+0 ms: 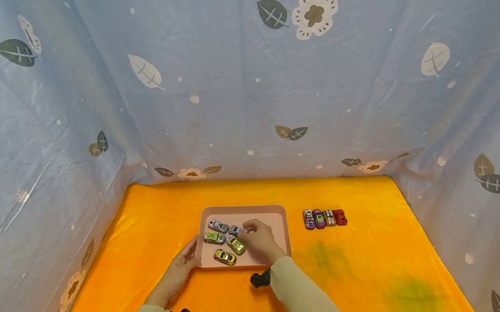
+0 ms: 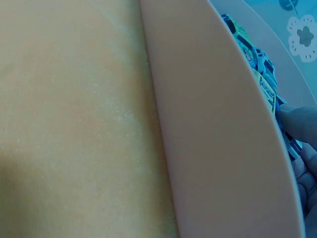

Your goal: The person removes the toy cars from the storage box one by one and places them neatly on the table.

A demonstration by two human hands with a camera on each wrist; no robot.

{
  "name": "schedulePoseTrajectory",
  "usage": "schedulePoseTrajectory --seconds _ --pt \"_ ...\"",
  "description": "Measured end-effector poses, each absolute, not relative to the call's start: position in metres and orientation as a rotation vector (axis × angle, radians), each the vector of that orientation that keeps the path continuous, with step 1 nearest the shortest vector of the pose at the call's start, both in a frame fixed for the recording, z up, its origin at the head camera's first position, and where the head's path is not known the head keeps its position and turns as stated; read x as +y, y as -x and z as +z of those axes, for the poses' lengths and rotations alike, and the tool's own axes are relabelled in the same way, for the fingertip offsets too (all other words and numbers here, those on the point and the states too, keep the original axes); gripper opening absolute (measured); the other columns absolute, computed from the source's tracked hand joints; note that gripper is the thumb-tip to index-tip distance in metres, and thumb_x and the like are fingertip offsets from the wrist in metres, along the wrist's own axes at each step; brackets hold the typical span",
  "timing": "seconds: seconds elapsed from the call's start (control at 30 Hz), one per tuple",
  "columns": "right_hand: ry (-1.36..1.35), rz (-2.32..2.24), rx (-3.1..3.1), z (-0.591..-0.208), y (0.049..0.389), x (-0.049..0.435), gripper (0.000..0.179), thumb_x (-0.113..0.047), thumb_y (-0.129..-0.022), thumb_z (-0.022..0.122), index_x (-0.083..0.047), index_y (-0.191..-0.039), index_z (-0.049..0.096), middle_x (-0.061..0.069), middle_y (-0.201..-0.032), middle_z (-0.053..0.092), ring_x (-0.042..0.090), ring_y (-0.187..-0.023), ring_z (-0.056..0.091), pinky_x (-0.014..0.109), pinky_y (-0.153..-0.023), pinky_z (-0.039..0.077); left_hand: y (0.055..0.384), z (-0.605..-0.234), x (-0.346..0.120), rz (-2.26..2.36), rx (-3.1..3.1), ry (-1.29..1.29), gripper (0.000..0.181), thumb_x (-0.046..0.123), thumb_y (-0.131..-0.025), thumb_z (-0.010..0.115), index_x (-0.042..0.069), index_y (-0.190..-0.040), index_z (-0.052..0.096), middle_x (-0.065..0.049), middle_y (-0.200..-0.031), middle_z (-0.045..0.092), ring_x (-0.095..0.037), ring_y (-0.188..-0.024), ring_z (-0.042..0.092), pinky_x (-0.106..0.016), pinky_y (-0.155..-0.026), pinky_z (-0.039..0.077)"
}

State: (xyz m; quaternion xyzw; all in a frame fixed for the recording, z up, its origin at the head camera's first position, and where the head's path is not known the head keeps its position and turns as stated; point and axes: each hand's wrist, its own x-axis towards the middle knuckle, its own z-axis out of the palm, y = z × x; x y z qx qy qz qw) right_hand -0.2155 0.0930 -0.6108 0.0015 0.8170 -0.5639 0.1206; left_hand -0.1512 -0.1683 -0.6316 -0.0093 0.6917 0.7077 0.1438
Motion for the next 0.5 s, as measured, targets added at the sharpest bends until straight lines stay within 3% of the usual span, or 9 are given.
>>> schedulePoseTrajectory --seconds 0.5 --pt "0.0 -1.612 2.442 -0.6149 0.2169 0.093 0.034 -0.021 -0.085 0.074 -0.007 -0.115 0.064 0.005 -0.103 0.062 0.02 -0.09 0.056 0.036 -0.081 0.049 0.1497 -0.6293 -0.1682 2.047 1.99 0.02 0.06 0.008 -0.1 0.052 0.027 -0.153 0.031 -0.003 -0.156 0.029 -0.027 -0.141 0.029 -0.045 -0.111 0.029"
